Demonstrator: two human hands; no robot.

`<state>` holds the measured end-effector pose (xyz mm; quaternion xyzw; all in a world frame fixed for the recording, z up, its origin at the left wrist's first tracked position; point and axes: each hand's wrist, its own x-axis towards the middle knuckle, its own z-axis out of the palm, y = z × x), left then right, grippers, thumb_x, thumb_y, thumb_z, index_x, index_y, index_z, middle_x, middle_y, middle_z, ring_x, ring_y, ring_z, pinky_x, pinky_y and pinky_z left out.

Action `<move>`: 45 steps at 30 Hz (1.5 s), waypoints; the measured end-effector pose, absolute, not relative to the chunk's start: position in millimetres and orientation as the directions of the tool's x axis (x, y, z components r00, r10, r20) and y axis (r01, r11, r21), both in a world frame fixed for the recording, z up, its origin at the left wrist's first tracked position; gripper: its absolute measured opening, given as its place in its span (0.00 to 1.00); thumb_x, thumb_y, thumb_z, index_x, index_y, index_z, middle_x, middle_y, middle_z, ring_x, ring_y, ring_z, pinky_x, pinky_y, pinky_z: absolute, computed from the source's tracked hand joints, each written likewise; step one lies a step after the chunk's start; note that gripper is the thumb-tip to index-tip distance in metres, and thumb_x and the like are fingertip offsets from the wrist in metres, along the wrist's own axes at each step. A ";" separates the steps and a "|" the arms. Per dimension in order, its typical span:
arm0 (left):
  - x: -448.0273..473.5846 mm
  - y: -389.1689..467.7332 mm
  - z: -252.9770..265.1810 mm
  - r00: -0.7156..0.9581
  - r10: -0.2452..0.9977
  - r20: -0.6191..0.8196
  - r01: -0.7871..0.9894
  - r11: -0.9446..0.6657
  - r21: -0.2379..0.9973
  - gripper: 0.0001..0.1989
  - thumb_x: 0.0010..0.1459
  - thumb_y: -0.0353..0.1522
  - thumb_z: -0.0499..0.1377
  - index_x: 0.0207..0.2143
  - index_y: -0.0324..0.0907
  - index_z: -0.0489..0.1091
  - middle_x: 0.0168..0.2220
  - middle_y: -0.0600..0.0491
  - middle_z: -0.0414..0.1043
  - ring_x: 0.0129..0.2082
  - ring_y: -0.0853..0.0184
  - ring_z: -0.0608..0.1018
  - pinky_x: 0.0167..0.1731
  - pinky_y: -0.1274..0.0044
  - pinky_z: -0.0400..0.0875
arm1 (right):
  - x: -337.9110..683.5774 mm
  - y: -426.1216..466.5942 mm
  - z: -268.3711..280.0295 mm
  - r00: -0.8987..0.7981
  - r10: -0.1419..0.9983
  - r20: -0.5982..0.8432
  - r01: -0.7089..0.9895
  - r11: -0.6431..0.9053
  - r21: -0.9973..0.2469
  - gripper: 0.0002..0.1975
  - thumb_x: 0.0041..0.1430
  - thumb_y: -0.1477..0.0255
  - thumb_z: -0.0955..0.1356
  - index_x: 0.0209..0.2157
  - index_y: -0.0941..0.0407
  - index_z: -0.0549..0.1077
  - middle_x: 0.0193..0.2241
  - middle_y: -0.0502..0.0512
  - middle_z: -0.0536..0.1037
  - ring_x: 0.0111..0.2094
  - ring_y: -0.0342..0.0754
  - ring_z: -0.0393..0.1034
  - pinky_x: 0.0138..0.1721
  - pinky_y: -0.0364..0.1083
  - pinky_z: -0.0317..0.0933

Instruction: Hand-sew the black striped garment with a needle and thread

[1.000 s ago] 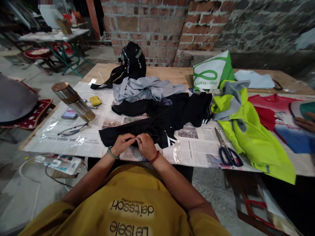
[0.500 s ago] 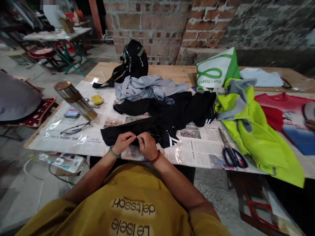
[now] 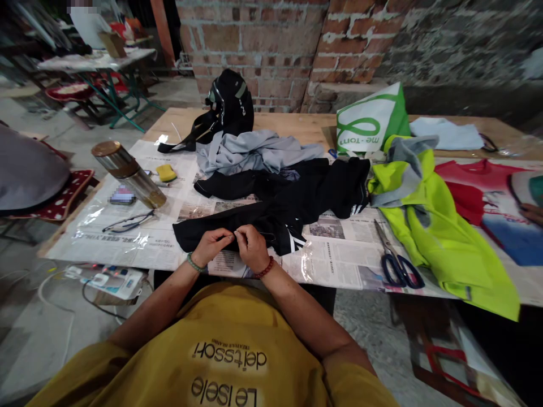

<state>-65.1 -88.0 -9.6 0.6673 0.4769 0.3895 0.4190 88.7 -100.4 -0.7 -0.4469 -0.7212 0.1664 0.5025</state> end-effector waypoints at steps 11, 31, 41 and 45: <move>-63.3 -88.7 -9.9 0.334 0.918 0.212 0.352 -0.330 0.876 0.08 0.53 0.32 0.57 0.28 0.38 0.74 0.26 0.54 0.74 0.27 0.72 0.74 0.30 0.82 0.67 | 88.6 -108.4 -5.1 -0.063 0.840 0.538 0.440 0.507 -0.741 0.03 0.58 0.72 0.63 0.33 0.54 0.68 0.26 0.51 0.73 0.28 0.43 0.69 0.32 0.43 0.63; -66.8 -88.4 -11.0 0.252 0.939 0.236 0.400 -0.323 0.858 0.10 0.54 0.34 0.55 0.27 0.38 0.71 0.24 0.54 0.70 0.25 0.72 0.70 0.29 0.81 0.64 | 87.5 -98.0 -4.8 -0.144 0.848 0.511 0.483 0.510 -0.712 0.05 0.58 0.73 0.60 0.29 0.54 0.66 0.24 0.51 0.70 0.26 0.44 0.66 0.30 0.43 0.61; -65.5 -87.7 -10.6 0.235 0.952 0.198 0.381 -0.278 0.882 0.10 0.54 0.34 0.54 0.27 0.38 0.71 0.24 0.55 0.69 0.25 0.73 0.69 0.27 0.82 0.63 | 85.4 -97.8 15.4 -0.091 0.905 0.417 0.368 0.419 -0.830 0.04 0.57 0.71 0.63 0.30 0.55 0.67 0.23 0.48 0.71 0.22 0.41 0.66 0.28 0.42 0.62; -65.7 -87.7 -10.8 0.254 0.950 0.183 0.376 -0.272 0.886 0.10 0.54 0.34 0.54 0.27 0.37 0.71 0.23 0.56 0.69 0.24 0.74 0.68 0.26 0.82 0.61 | 88.1 -93.2 17.8 -0.072 0.987 0.146 0.003 0.147 -0.989 0.08 0.57 0.64 0.64 0.32 0.54 0.64 0.24 0.47 0.73 0.20 0.40 0.68 0.21 0.40 0.61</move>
